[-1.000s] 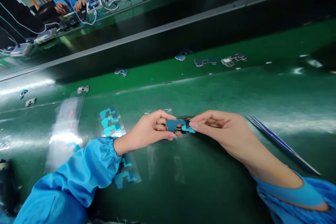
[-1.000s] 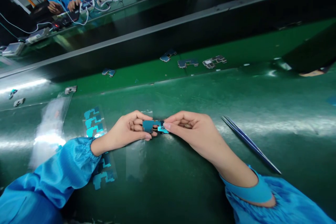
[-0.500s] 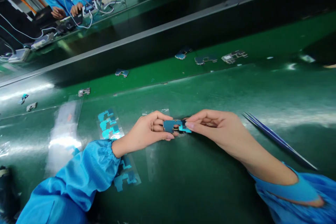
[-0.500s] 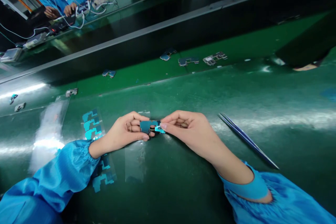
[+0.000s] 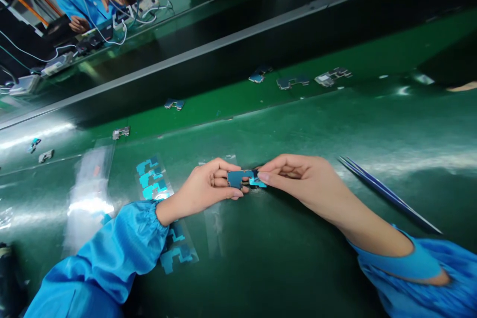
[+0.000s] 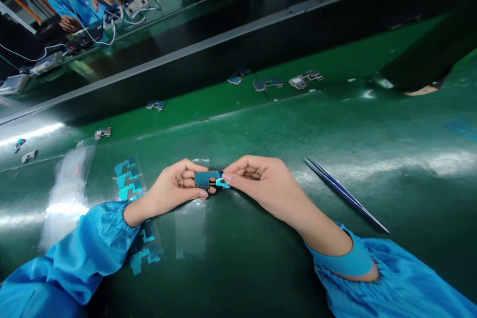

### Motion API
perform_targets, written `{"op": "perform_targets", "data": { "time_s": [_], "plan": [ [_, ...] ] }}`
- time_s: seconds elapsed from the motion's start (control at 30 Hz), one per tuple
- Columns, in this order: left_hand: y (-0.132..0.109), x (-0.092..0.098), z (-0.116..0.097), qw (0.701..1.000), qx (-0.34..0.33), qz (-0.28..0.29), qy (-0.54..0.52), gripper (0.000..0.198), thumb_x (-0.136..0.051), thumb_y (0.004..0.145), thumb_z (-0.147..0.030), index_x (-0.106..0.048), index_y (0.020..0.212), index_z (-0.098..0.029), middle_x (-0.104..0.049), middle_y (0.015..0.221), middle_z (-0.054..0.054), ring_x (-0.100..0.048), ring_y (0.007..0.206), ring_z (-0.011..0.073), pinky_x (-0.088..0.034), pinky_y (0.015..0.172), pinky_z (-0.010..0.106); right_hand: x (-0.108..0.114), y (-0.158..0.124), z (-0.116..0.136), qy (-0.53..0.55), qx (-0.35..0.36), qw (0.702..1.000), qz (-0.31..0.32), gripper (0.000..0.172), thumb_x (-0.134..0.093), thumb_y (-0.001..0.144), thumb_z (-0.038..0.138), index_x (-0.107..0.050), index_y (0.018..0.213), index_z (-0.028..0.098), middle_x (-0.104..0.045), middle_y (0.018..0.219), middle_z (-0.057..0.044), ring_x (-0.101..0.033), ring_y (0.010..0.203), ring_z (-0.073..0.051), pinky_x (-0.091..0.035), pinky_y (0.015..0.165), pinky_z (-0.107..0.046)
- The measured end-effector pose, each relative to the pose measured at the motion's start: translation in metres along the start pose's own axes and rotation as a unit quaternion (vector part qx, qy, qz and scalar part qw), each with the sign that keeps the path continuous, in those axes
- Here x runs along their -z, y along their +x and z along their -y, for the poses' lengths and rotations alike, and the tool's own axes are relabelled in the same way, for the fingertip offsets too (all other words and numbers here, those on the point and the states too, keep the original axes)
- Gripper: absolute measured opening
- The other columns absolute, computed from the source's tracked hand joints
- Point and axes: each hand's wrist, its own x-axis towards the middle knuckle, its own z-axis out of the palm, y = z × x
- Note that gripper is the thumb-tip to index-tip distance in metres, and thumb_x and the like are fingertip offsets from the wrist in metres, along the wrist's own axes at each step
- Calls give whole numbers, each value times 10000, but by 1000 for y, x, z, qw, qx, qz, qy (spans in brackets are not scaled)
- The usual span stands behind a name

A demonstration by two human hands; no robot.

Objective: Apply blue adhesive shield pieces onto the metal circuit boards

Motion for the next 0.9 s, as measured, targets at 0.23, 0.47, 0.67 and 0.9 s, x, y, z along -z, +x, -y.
{"op": "perform_targets", "data": {
  "time_s": [0.23, 0.47, 0.67, 0.9],
  "plan": [
    [-1, -1, -2, 1000, 7, -3, 17, 452, -850, 745, -151, -598, 1121, -149, -790, 994, 98, -771, 988, 240, -640, 839, 341, -1, -1, 5, -5, 4, 1000, 0, 295, -804, 749, 489, -778, 802, 200, -783, 774, -81, -723, 693, -216, -556, 599, -312],
    [-1, -1, -2, 1000, 5, -2, 26, 453, -853, 742, -148, -593, 1113, -152, -790, 1004, 99, -769, 1002, 247, -644, 847, 341, -1, -1, 4, -8, 0, 1000, 1, 296, -799, 752, 493, -776, 804, 203, -783, 780, -79, -724, 689, -214, -555, 596, -307],
    [0, -1, -1, 1000, 0, 0, 28, 449, -849, 740, -136, -594, 1109, -153, -791, 999, 95, -770, 1000, 242, -646, 836, 329, -3, 0, 5, -6, 3, 1000, 1, 294, -796, 754, 497, -771, 794, 207, -782, 789, -74, -727, 711, -212, -561, 627, -311],
    [0, 0, 1, 1000, -1, -1, 26, 453, -857, 734, -137, -600, 1106, -153, -789, 1013, 93, -770, 999, 238, -643, 836, 321, -7, -2, 8, -1, 15, 1000, -3, 285, -785, 764, 479, -728, 804, 203, -737, 736, -57, -685, 665, -188, -553, 608, -297]
  ]
}}
